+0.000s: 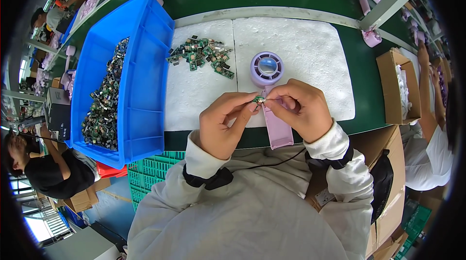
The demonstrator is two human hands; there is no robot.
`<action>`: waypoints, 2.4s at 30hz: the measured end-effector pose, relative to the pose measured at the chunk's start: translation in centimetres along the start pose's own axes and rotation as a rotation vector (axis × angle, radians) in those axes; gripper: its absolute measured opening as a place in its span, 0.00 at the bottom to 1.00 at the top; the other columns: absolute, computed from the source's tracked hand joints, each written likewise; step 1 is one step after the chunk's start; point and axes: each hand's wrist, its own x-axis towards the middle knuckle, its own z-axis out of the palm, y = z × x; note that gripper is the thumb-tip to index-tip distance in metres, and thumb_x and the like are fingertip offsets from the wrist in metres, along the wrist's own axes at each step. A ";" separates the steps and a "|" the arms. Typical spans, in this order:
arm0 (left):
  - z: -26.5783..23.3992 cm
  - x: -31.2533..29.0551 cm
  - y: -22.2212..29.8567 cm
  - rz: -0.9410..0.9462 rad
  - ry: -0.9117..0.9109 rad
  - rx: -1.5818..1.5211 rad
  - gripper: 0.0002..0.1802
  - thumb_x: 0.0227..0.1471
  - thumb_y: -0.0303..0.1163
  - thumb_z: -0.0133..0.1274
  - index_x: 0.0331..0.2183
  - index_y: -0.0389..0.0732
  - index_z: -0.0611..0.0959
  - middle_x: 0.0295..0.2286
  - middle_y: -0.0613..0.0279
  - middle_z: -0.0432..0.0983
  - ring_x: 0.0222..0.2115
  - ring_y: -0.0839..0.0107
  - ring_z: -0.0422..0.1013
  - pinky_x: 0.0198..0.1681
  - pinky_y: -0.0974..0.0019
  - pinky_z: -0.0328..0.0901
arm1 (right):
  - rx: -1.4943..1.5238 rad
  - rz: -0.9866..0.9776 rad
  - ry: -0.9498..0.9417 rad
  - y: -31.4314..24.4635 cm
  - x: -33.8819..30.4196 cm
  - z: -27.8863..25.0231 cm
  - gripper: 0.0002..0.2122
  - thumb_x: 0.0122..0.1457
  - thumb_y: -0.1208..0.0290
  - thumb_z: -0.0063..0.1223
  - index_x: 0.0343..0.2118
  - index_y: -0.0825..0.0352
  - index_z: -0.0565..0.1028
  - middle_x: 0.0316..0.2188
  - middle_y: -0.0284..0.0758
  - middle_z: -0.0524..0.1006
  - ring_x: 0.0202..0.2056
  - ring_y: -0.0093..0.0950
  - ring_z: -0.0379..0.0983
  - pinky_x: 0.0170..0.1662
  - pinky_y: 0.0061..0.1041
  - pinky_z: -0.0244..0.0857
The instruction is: The person picks up a circuit board and a fan handle, connects a wire to the board, and fits the board into the handle. After pressing the components together, the person sets the assembly aside and reaches for another set.
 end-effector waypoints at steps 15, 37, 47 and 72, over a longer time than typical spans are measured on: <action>0.5 -0.2 0.0 0.197 0.128 0.303 0.14 0.56 0.17 0.60 0.45 0.36 0.86 0.39 0.51 0.82 0.36 0.65 0.80 0.40 0.68 0.74 | -0.103 -0.290 0.173 0.3 0.1 0.9 0.07 0.52 0.80 0.68 0.34 0.68 0.83 0.24 0.33 0.73 0.28 0.27 0.69 0.32 0.27 0.65; 2.1 -1.8 0.7 0.399 0.182 0.741 0.19 0.55 0.14 0.58 0.49 0.34 0.84 0.43 0.51 0.77 0.39 0.62 0.80 0.38 0.67 0.74 | 0.033 -0.029 0.276 -1.1 -1.8 3.3 0.08 0.48 0.84 0.67 0.32 0.71 0.82 0.26 0.33 0.75 0.26 0.24 0.71 0.30 0.22 0.66; -4.0 1.4 3.1 0.314 0.217 0.821 0.25 0.54 0.26 0.63 0.54 0.38 0.80 0.50 0.46 0.75 0.51 0.48 0.73 0.54 0.55 0.68 | -0.218 -0.180 0.154 -0.5 -0.6 2.0 0.10 0.48 0.80 0.69 0.35 0.67 0.83 0.29 0.34 0.77 0.30 0.26 0.73 0.34 0.25 0.68; -5.3 -0.5 -0.3 0.254 0.433 0.698 0.17 0.54 0.21 0.57 0.47 0.38 0.82 0.35 0.53 0.79 0.39 0.51 0.74 0.45 0.53 0.68 | -0.834 0.051 -0.139 7.2 21.5 -1.1 0.30 0.58 0.43 0.60 0.54 0.64 0.78 0.53 0.48 0.77 0.55 0.44 0.73 0.60 0.36 0.65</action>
